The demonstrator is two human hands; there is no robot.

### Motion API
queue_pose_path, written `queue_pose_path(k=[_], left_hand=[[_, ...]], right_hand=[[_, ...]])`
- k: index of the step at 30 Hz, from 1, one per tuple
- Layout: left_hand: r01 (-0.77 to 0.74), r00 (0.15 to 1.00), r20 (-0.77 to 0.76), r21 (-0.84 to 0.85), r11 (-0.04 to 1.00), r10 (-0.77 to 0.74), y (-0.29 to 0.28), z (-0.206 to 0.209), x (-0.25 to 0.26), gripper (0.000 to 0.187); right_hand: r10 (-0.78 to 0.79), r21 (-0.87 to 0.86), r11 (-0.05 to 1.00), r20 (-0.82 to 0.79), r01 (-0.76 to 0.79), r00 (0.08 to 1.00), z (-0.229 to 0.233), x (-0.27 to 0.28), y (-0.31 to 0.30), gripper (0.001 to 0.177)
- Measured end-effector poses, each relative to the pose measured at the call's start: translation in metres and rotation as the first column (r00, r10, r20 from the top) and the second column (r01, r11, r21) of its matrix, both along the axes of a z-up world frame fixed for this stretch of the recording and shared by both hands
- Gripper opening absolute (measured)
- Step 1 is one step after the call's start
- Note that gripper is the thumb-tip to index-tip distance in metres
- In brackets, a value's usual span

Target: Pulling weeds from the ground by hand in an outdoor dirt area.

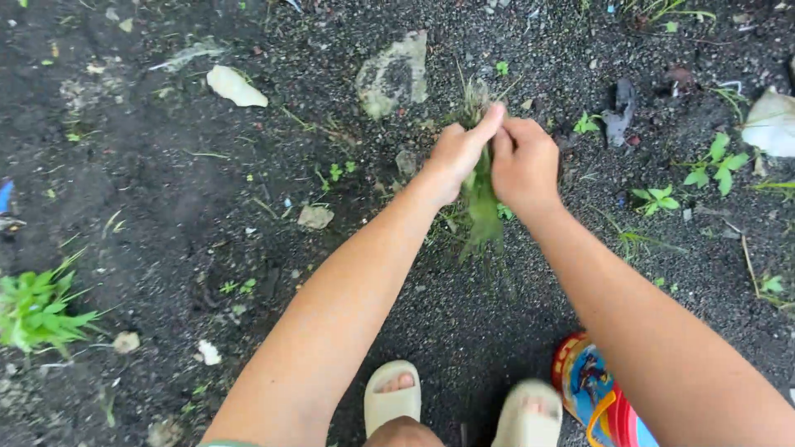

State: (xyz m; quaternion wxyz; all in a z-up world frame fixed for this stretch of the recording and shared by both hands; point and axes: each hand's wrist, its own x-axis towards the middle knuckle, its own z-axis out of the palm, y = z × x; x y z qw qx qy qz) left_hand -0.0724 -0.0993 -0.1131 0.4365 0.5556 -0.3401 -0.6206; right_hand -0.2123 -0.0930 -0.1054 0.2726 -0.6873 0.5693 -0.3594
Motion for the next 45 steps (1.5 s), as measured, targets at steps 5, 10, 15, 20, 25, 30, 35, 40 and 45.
queue_pose_path(k=[5, 10, 15, 20, 25, 30, 35, 40, 45], left_hand=[[-0.309, 0.946, -0.115, -0.056, 0.949, 0.302, -0.068, -0.044, -0.016, 0.054], [-0.467, 0.874, 0.076, -0.149, 0.872, 0.481, -0.098, -0.059, 0.05, 0.047], [-0.487, 0.872, -0.053, -0.203, 0.85, 0.487, -0.046, -0.062, 0.139, 0.033], [-0.462, 0.85, 0.239, -0.088, 0.883, 0.469, 0.028, -0.066, 0.214, 0.025], [-0.45, 0.765, 0.489, -0.062, 0.891, 0.42, 0.067, -0.06, 0.256, 0.024], [-0.415, 0.744, 0.544, -0.081, 0.906, 0.389, 0.08, -0.053, 0.262, 0.024], [-0.358, 0.783, 0.523, -0.063, 0.931, 0.337, 0.085, -0.047, 0.247, 0.024], [-0.365, 0.773, 0.53, -0.078, 0.928, 0.349, 0.086, -0.045, 0.258, 0.024], [-0.377, 0.787, 0.508, -0.053, 0.925, 0.35, 0.102, -0.034, 0.255, 0.023]], right_hand=[[0.124, -0.442, 0.867, -0.261, -0.233, 0.957, 0.01, 0.02, -0.025, 0.018], [0.366, -0.393, 0.837, -0.118, -0.381, 0.923, -0.042, 0.049, -0.089, 0.028], [0.449, -0.076, 0.882, 0.427, -0.464, 0.785, -0.074, 0.094, -0.116, 0.031], [0.606, 0.096, 0.783, -0.339, -0.614, 0.72, -0.155, 0.092, -0.084, 0.027], [0.672, 0.538, 0.646, -0.738, -0.541, 0.069, -0.201, 0.075, -0.009, 0.02], [0.685, 0.584, 0.639, -0.728, -0.501, 0.025, -0.245, 0.042, -0.021, 0.019], [0.745, 0.639, 0.642, -0.65, -0.424, 0.149, -0.239, 0.047, -0.062, 0.022], [0.569, 0.404, 0.808, -0.351, -0.428, 0.743, -0.207, 0.072, -0.071, 0.022], [0.56, 0.145, 0.781, -0.593, -0.607, 0.578, -0.209, 0.107, -0.031, 0.019]])
